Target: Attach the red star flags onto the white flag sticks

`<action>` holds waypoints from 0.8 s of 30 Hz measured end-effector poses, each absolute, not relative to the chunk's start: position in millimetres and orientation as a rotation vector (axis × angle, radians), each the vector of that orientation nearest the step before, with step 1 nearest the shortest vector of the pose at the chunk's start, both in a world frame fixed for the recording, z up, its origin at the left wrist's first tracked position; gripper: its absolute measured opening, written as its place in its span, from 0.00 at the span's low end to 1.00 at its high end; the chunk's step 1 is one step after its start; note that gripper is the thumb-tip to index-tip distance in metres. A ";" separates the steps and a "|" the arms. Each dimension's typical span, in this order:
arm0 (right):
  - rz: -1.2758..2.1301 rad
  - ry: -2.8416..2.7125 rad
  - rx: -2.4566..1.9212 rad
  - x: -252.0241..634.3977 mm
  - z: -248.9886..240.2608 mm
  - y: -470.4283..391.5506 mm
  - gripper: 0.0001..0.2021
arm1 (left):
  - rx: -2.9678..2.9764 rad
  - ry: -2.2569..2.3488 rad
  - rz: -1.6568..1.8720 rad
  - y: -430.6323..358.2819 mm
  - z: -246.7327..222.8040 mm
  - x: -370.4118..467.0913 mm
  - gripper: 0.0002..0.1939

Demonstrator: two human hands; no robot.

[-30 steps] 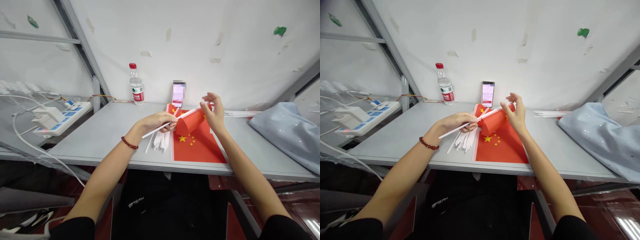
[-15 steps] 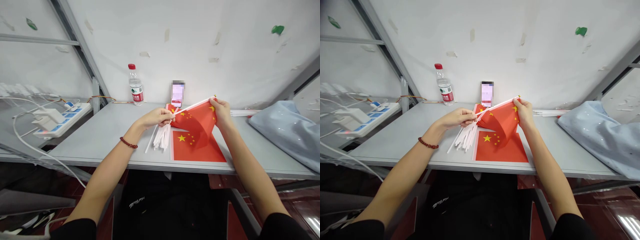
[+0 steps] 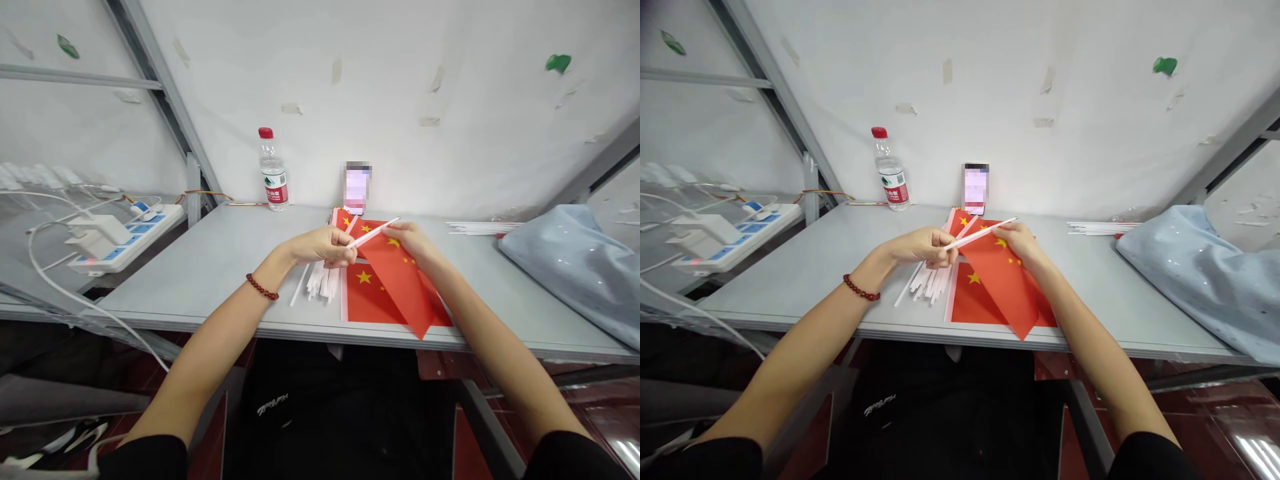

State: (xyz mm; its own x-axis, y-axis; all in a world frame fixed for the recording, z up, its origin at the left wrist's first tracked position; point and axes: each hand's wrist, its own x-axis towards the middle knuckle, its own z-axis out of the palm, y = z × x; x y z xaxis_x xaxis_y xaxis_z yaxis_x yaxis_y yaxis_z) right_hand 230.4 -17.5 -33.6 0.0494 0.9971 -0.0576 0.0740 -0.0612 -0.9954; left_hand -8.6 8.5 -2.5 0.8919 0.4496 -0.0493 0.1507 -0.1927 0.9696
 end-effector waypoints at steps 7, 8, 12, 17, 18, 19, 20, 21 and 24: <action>1.172 -1.583 -1.379 212.1 -47.1 -21.1 0.11 | 1.990 0.609 0.265 5.8 -6.7 -1.4 0.19; 1.169 -1.573 -1.363 214.7 -45.7 -21.2 0.11 | 1.980 0.625 0.278 5.1 -6.4 -1.5 0.16; 1.242 -1.571 -1.319 220.5 -36.1 -26.7 0.13 | 1.806 0.560 0.342 4.7 -4.4 -5.4 0.37; 1.342 -1.852 -1.154 211.5 -31.0 -37.6 0.21 | 1.773 0.527 0.379 3.9 -4.7 -5.7 0.30; 1.368 -1.899 -1.120 209.3 -30.8 -39.2 0.21 | 1.780 0.542 0.381 3.8 -5.6 -3.4 0.26; 1.399 -1.941 -1.090 207.7 -30.4 -40.5 0.20 | 1.777 0.569 0.418 4.4 -6.7 -0.7 0.22; 1.432 -1.986 -1.059 206.7 -29.7 -41.6 0.18 | 1.757 0.612 0.519 6.0 -7.7 2.1 0.19; 1.473 -2.037 -1.022 206.4 -28.7 -42.6 0.16 | 1.717 0.673 0.685 8.8 -8.6 4.2 0.15; 1.655 -2.175 -0.892 209.7 -24.7 -44.5 0.13 | 1.435 0.920 1.474 24.9 -8.4 1.8 0.05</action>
